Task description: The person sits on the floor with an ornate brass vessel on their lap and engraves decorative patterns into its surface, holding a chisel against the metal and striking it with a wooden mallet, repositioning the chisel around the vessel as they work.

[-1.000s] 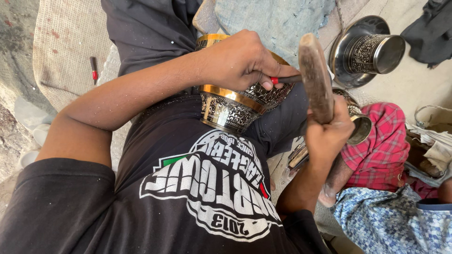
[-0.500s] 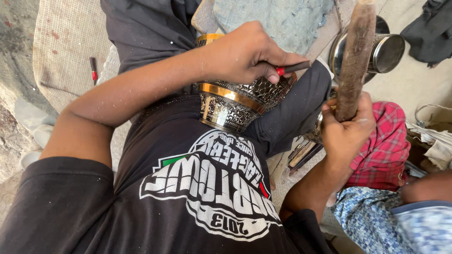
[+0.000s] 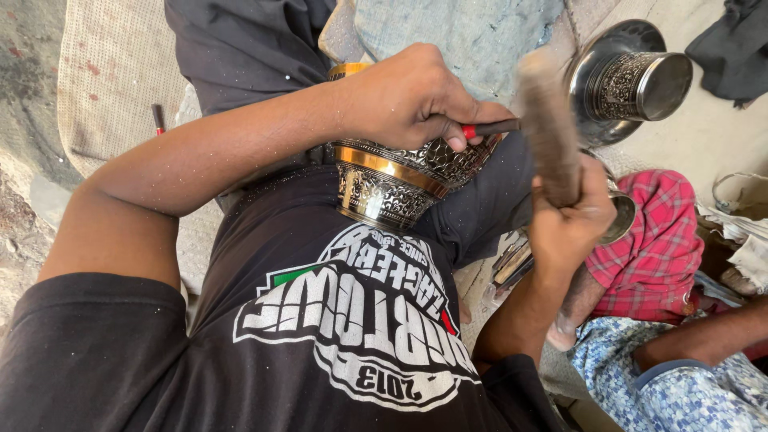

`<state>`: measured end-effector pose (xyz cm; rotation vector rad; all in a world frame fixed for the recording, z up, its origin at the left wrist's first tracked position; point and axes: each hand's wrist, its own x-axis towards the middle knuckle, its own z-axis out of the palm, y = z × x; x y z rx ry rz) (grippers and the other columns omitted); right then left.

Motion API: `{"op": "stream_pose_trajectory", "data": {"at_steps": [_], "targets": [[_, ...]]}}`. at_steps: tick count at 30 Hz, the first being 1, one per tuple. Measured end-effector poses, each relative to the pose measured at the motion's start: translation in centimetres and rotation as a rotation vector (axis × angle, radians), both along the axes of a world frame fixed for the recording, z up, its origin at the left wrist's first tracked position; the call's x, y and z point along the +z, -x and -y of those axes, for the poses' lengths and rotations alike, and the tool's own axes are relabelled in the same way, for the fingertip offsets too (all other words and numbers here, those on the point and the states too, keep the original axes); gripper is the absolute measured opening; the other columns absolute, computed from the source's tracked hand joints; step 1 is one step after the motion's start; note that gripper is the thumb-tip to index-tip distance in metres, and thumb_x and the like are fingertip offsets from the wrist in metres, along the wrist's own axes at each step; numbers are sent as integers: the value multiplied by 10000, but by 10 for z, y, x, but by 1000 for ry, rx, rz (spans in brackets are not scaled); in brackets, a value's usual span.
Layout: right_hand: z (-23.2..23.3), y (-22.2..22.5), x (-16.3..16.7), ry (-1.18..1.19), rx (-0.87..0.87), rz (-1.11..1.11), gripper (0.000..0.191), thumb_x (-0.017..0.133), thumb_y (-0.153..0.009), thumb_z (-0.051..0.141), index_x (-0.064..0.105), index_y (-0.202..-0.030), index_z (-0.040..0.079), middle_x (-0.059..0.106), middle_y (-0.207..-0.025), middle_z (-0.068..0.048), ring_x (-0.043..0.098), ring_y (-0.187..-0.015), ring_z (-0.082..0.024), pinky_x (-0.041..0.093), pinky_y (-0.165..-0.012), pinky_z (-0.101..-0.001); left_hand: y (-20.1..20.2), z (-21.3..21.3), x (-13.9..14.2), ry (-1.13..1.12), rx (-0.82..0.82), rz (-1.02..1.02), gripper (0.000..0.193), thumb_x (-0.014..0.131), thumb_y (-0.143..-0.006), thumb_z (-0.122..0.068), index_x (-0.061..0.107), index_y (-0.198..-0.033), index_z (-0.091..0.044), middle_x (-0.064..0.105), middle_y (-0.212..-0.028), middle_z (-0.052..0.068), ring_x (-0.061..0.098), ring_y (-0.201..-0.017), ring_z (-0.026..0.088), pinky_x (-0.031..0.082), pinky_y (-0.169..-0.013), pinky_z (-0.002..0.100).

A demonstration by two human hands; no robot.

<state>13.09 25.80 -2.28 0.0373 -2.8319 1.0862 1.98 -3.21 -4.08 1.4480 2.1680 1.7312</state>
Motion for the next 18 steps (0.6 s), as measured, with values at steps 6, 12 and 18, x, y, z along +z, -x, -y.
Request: {"op": "stream_pose_trajectory", "data": {"at_steps": [6,12,18], "targets": [[4,-4,4,-1,-76,21,385,745,-914,-204,660,-1222,10,679,-949,-73,624,-886,-129,527,-840,-268,1,0,-3,-12,-27,45,255,865,-843,-143,769,-1043,-18,720,-796,123,703,-670,285,484,-575,396],[18,-8,4,-104,-71,-77,368,701,-917,-233,644,-1202,-7,687,-1001,-89,668,-936,-145,536,-890,-270,2,1,-2,-25,-53,35,276,863,-858,-132,773,-1093,-19,733,-840,120,708,-705,287,498,-609,384],[12,-14,-4,-66,-99,-44,356,689,-917,-232,649,-1192,-10,685,-989,-75,664,-927,-141,538,-872,-267,2,0,2,5,-64,75,278,850,-854,-116,762,-1097,-16,725,-812,120,695,-667,280,486,-589,389]]}}
